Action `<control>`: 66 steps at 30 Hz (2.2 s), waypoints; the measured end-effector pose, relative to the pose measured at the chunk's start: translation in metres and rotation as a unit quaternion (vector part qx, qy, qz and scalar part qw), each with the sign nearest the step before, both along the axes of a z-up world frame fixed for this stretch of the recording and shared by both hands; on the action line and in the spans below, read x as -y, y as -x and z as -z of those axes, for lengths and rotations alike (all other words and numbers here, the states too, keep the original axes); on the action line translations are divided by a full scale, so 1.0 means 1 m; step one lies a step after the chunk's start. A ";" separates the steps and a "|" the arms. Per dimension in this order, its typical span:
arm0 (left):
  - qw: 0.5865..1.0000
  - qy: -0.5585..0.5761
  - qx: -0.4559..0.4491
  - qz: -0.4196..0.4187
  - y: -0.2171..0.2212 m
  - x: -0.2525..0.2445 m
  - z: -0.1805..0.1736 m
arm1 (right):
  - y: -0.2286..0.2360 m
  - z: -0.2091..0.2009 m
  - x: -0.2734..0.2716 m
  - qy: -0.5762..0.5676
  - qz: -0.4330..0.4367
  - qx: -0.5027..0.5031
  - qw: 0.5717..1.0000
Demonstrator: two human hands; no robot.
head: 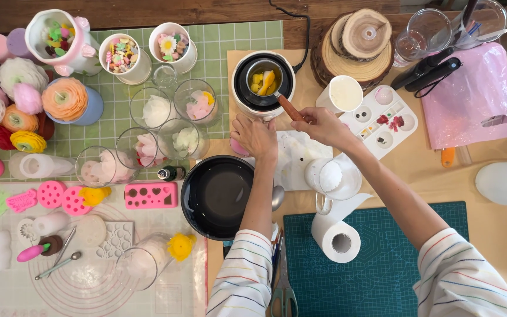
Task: The recorder is seen assembling wax flower petals and putting them together to form a candle flower.
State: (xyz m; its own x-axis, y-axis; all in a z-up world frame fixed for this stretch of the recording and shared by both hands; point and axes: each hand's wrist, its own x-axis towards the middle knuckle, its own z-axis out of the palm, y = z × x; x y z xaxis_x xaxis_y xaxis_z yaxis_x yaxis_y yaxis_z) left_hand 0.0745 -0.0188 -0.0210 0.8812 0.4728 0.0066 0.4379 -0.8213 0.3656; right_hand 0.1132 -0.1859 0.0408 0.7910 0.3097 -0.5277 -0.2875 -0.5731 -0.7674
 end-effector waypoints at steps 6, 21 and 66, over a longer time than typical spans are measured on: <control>1.000 0.017 0.015 -0.011 0.001 0.001 0.004 | 0.002 -0.004 -0.003 0.022 -0.010 0.016 1.000; 0.999 0.021 0.029 -0.004 0.002 0.005 0.017 | 0.008 -0.009 -0.004 -0.032 0.013 -0.010 0.999; 0.981 0.089 0.172 -0.022 0.111 -0.076 -0.119 | 0.022 0.006 -0.017 -0.013 0.038 0.078 0.996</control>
